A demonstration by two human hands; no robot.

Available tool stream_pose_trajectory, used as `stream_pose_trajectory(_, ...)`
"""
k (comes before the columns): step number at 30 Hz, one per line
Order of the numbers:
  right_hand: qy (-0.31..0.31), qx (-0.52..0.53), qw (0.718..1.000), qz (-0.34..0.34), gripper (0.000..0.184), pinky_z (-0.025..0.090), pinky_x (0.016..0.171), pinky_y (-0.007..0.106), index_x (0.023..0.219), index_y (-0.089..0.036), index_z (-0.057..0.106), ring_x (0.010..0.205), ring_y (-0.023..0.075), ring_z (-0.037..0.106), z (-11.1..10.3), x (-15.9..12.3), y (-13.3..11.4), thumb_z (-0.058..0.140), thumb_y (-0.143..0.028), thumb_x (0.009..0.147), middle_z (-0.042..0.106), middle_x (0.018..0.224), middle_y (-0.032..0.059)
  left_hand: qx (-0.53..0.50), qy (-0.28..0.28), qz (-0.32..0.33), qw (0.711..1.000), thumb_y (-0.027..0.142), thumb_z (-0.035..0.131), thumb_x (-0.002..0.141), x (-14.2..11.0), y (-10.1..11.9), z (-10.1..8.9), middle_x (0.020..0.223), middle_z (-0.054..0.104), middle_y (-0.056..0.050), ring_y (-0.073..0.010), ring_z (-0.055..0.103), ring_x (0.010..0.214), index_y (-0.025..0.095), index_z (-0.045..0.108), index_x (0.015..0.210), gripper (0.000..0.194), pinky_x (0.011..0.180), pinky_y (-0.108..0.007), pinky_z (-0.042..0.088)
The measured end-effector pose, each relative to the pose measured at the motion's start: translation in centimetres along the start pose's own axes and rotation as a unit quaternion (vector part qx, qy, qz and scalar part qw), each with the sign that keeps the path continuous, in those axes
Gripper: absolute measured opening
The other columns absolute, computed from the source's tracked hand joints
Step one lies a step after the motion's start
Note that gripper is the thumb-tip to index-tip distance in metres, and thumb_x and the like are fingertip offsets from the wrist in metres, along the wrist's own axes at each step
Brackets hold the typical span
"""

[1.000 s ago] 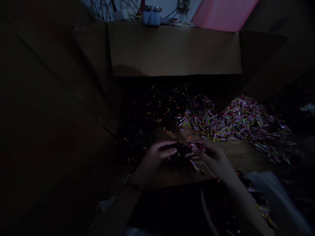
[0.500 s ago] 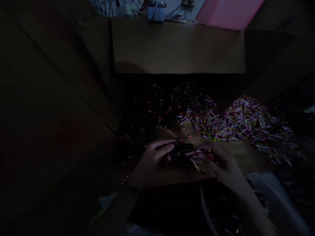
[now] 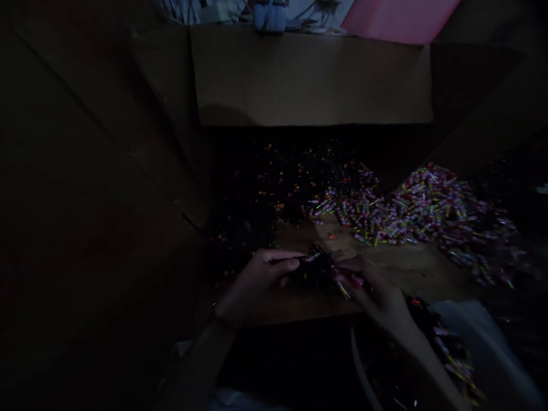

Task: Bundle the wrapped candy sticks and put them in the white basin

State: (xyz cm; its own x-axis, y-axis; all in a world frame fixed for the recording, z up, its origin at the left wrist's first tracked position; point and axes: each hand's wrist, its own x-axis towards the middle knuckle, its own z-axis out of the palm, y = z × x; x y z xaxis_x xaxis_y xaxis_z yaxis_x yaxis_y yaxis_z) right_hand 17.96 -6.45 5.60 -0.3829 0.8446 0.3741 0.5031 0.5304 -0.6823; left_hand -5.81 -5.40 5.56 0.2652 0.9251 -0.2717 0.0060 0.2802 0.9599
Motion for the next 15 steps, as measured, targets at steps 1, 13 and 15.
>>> stream_pose_trajectory(1, -0.008, 0.008, 1.0, 0.007, 0.015, 0.049, 0.07, 0.029, 0.102, -0.023, 0.059, 0.082, 0.0188, 0.063, 0.3, -0.2, 0.3, 0.057, -0.024, 0.087, 0.066, 0.087, 0.004, 0.008, -0.008, -0.002, 1.0, 0.032, 0.065, 0.076, 0.1, -0.3, -0.1, 0.056, 0.059, 0.001, -0.0052, 0.037, 0.046, 0.017, 0.073, 0.098, 0.028, 0.045, -0.018, 0.026)
stream_pose_trajectory(13, -0.012, -0.003, 0.994, 0.108, 0.026, 0.05, 0.076, 0.032, 0.104, -0.02, 0.066, 0.089, 0.0222, 0.065, 1.0, -1.7, 5.6, 0.052, -0.033, 0.087, 0.068, 0.098, 0.0091, 0.371, 0.003, 0.197, 0.907, 0.052, 0.059, 0.079, 2.5, -3.3, -0.2, 0.135, 0.051, -0.007, -0.0284, 0.044, 0.124, 0.027, 0.054, 0.128, 0.055, 0.105, -0.045, 0.032)
stream_pose_trajectory(15, 0.034, -0.029, 0.989, 0.143, 0.03, 0.05, 0.077, 0.033, 0.106, -0.019, 0.067, 0.092, 0.0237, 0.064, -0.4, -1.9, 6.6, 0.051, -0.035, 0.086, 0.068, 0.103, 0.0106, 0.494, 0.005, 0.212, 0.843, 0.06, 0.067, 0.067, 3.4, -4.5, 0.2, 0.147, 0.034, -0.007, -0.0377, 0.025, 0.134, 0.031, 0.043, 0.135, 0.078, 0.107, -0.058, 0.021)
